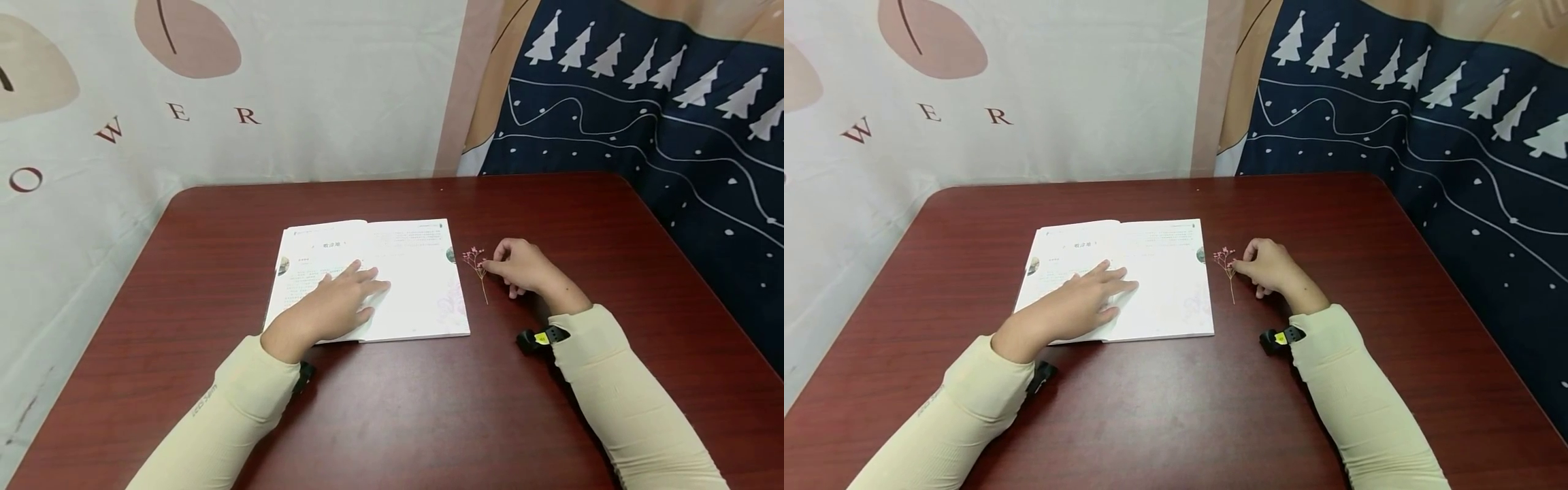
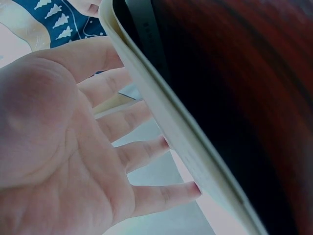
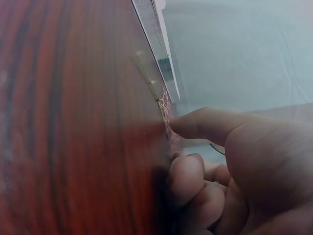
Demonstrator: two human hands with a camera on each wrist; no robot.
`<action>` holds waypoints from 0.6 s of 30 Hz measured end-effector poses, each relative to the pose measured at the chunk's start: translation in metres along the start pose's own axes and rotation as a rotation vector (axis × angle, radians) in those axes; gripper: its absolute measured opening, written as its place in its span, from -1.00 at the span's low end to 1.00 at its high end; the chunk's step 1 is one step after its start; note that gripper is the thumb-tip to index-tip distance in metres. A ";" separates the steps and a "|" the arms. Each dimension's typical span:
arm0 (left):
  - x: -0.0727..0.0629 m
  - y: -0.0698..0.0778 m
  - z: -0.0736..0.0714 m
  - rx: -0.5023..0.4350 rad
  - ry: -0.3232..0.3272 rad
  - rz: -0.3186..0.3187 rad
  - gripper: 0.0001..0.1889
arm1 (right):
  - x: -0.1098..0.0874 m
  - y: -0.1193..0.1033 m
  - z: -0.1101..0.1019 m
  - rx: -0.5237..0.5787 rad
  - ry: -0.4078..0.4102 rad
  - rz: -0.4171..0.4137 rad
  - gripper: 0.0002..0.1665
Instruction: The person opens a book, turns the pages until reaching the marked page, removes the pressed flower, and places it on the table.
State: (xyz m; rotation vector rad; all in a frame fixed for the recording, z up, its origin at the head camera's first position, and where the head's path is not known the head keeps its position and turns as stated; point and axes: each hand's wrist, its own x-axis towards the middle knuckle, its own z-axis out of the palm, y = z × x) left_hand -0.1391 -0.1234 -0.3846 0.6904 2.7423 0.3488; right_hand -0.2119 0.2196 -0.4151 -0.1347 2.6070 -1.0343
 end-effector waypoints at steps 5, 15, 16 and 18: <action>0.000 -0.001 -0.002 0.001 0.002 0.000 -0.48 | 0.001 -0.001 -0.002 0.001 0.012 -0.009 -0.68; -0.002 -0.002 -0.004 0.009 -0.001 0.003 -0.46 | -0.004 -0.015 0.001 0.043 -0.013 -0.043 -0.73; -0.002 -0.002 -0.004 0.017 0.002 0.004 -0.46 | -0.004 -0.017 0.002 0.044 -0.019 -0.048 -0.73; -0.002 -0.002 -0.004 0.040 0.011 0.012 -0.47 | -0.005 -0.019 0.004 0.038 -0.030 -0.052 -0.73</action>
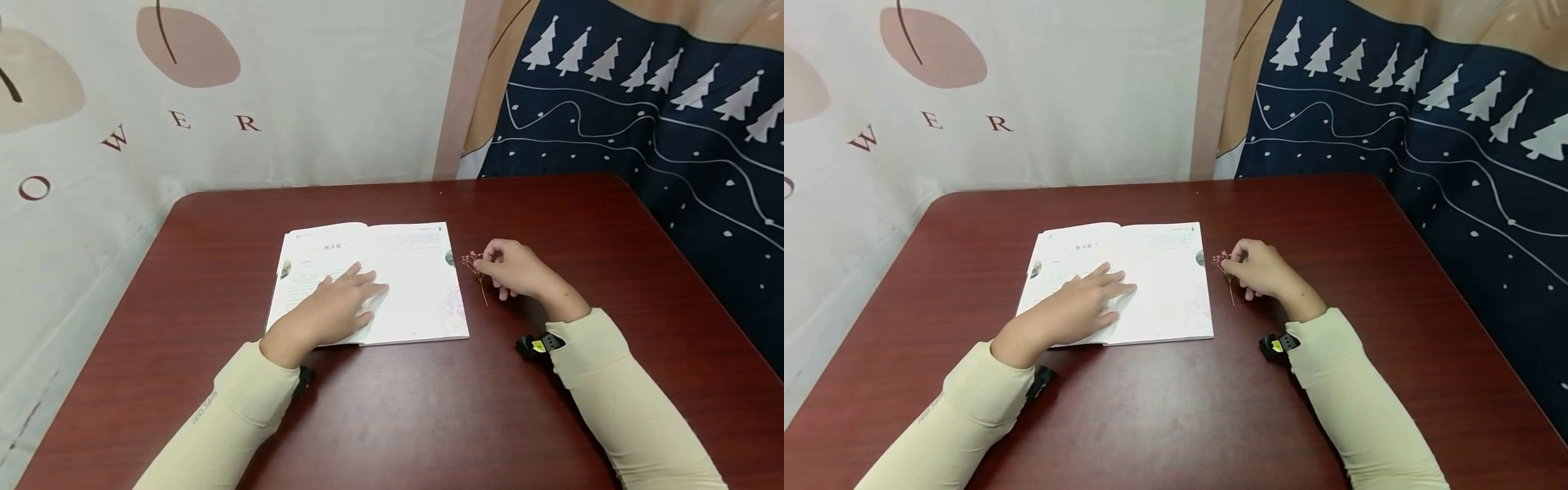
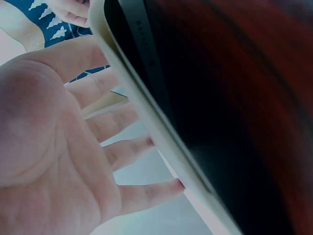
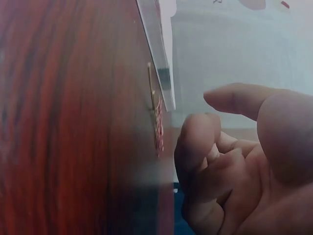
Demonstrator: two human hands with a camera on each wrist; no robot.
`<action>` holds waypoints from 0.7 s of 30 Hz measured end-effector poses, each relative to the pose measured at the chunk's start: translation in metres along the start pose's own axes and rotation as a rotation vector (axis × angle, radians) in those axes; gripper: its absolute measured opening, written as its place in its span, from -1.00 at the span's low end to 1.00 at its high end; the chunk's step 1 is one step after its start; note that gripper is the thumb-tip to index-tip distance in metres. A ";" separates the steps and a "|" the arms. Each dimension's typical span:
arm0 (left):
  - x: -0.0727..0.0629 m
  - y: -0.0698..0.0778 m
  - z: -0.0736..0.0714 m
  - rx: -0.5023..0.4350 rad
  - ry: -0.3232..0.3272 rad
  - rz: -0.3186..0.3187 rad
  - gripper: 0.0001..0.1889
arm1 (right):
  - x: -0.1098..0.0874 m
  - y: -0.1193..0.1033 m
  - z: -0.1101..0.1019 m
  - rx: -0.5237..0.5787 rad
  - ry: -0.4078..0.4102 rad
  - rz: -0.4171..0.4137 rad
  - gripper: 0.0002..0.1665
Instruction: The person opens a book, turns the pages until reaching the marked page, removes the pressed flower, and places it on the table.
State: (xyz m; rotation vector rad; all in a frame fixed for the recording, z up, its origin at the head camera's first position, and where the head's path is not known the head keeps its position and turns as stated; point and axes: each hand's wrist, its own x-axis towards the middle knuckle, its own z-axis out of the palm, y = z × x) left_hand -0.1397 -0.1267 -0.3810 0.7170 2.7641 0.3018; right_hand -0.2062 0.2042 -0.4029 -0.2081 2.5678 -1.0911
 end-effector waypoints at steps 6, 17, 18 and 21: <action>-0.007 -0.003 0.002 0.064 0.038 0.039 -0.47 | -0.005 -0.006 0.008 -0.025 -0.045 -0.026 -0.74; -0.030 -0.010 0.003 0.093 0.086 0.125 -0.26 | -0.011 -0.015 0.020 -0.099 -0.120 -0.088 -0.78; -0.031 -0.010 0.003 0.098 0.091 0.135 -0.26 | -0.011 -0.015 0.020 -0.105 -0.123 -0.088 -0.78; -0.033 -0.011 0.006 0.116 0.115 0.158 -0.28 | -0.011 -0.016 0.021 -0.114 -0.126 -0.088 -0.77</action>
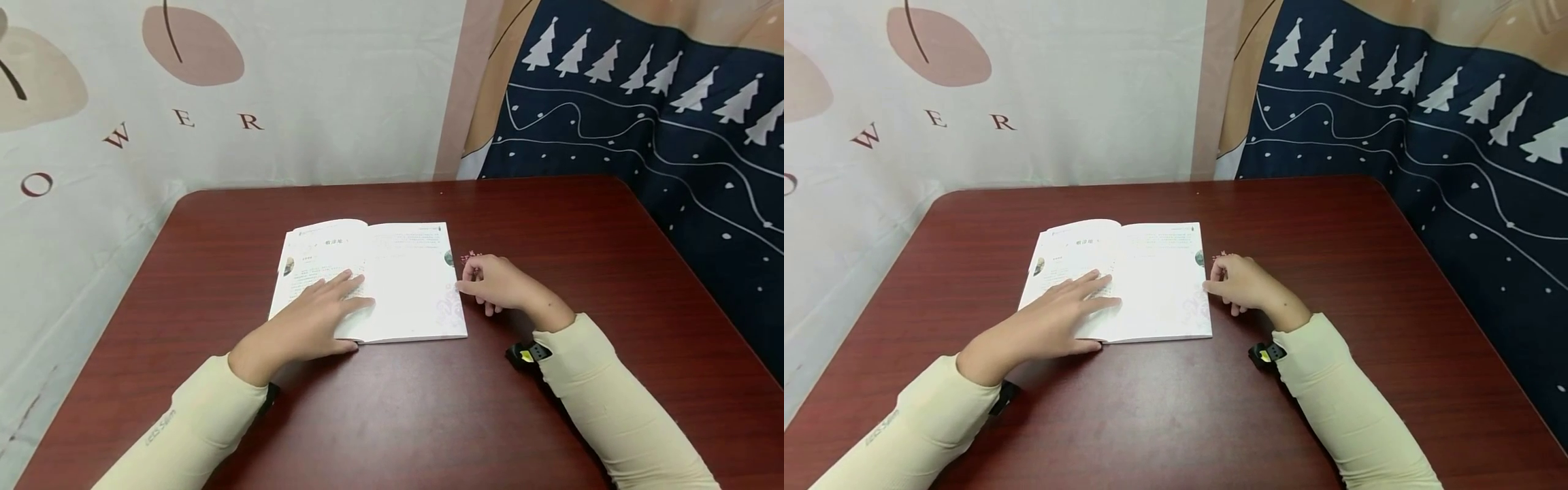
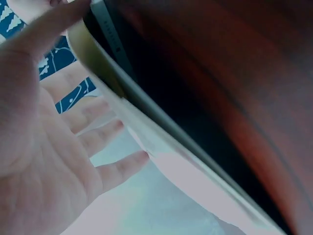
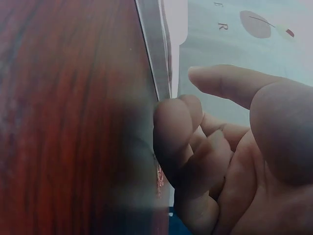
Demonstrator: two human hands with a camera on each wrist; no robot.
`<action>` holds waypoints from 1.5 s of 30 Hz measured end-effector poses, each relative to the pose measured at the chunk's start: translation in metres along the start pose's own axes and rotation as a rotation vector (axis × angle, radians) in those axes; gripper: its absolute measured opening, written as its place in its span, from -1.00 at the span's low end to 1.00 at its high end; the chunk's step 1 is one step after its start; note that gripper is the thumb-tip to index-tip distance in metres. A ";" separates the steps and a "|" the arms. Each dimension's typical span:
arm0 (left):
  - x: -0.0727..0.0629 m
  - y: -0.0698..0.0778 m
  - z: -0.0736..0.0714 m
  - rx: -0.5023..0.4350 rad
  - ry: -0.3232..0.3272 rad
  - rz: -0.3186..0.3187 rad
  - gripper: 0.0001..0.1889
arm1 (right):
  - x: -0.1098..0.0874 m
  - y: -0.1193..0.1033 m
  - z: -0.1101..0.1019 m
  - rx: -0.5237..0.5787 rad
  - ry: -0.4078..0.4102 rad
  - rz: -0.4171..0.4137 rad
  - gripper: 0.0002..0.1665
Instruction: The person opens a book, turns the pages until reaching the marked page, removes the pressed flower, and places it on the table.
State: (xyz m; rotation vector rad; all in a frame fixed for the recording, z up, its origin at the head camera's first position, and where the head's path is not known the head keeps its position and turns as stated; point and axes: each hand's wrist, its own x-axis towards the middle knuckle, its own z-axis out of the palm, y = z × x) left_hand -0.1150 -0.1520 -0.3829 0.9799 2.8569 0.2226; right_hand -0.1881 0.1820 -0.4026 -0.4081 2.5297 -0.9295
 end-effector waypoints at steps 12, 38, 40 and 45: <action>-0.011 -0.001 0.001 0.036 0.021 -0.003 -0.31 | 0.000 -0.002 0.002 -0.031 -0.026 -0.023 -0.76; -0.066 -0.032 -0.010 0.065 0.198 -0.056 -0.29 | -0.002 -0.005 0.009 -0.028 -0.027 -0.041 -0.82; -0.068 -0.033 -0.012 0.073 0.240 -0.051 -0.29 | -0.001 -0.004 0.008 -0.028 -0.026 -0.043 -0.82; -0.072 -0.031 -0.015 0.098 0.360 -0.053 -0.27 | -0.001 -0.004 0.004 -0.032 -0.022 -0.041 -0.82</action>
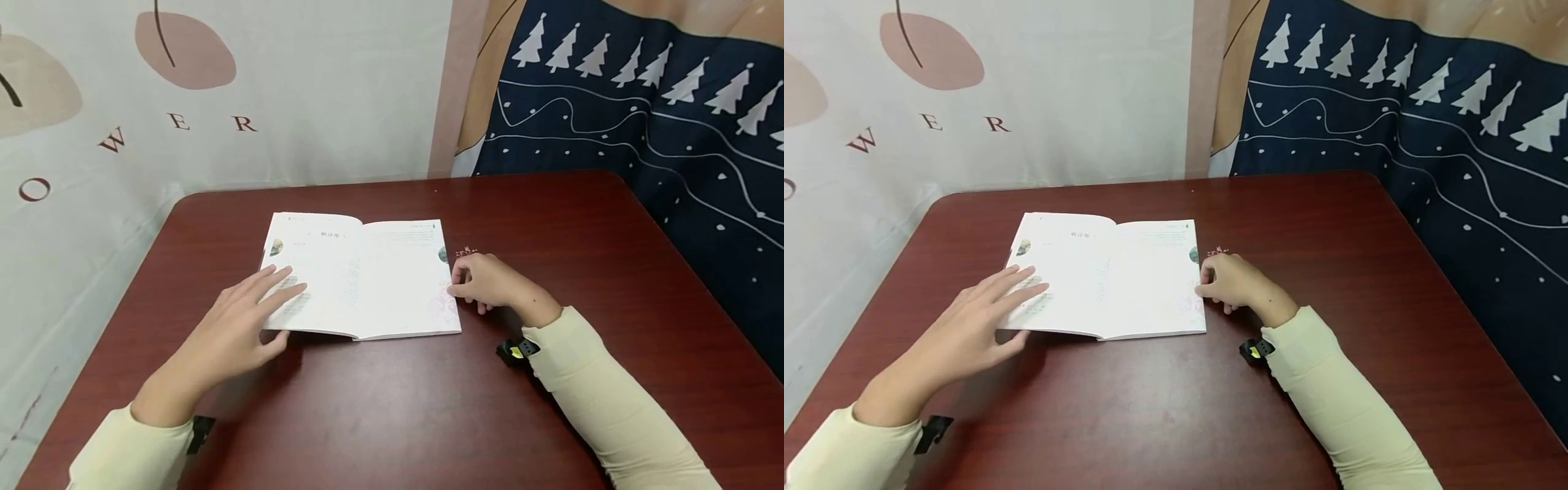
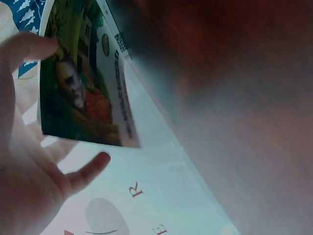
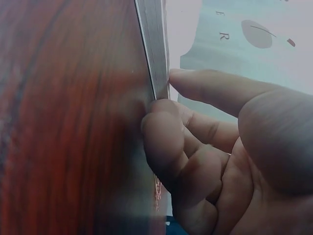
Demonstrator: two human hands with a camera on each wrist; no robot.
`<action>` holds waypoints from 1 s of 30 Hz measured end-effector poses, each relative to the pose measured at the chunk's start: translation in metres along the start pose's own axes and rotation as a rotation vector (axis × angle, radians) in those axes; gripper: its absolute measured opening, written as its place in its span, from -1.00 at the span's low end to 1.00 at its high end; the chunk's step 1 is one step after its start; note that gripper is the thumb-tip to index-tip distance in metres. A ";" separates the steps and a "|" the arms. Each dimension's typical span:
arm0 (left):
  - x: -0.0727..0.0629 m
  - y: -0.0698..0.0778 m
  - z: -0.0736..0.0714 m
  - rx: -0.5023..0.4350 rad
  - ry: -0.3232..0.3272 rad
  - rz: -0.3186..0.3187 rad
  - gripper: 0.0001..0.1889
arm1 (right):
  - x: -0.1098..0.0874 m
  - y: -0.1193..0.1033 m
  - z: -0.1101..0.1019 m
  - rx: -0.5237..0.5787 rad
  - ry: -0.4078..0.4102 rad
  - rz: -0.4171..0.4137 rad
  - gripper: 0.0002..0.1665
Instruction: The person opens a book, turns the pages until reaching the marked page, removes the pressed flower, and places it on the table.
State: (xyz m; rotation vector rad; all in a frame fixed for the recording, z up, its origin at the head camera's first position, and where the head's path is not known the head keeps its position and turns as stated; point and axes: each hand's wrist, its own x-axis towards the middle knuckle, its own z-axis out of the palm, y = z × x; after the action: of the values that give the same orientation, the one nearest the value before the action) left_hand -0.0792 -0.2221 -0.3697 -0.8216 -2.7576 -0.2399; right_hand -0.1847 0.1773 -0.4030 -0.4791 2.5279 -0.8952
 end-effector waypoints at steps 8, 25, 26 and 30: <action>-0.004 0.007 0.001 -0.046 0.036 -0.211 0.03 | 0.000 0.000 -0.002 0.000 -0.013 -0.002 -0.82; 0.022 0.015 0.025 0.006 -0.232 -0.079 -0.03 | -0.002 0.003 -0.002 -0.011 -0.027 -0.003 -0.81; 0.024 0.016 0.027 0.009 -0.235 -0.061 -0.03 | -0.002 0.003 -0.002 -0.010 -0.028 -0.002 -0.81; 0.031 0.019 0.033 0.023 -0.237 -0.008 -0.02 | -0.001 0.002 -0.002 -0.012 -0.029 -0.004 -0.81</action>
State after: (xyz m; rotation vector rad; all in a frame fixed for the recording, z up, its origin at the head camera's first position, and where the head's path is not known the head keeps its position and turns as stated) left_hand -0.0997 -0.1831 -0.3909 -0.8851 -2.9774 -0.1181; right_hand -0.1850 0.1807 -0.4022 -0.4980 2.5080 -0.8687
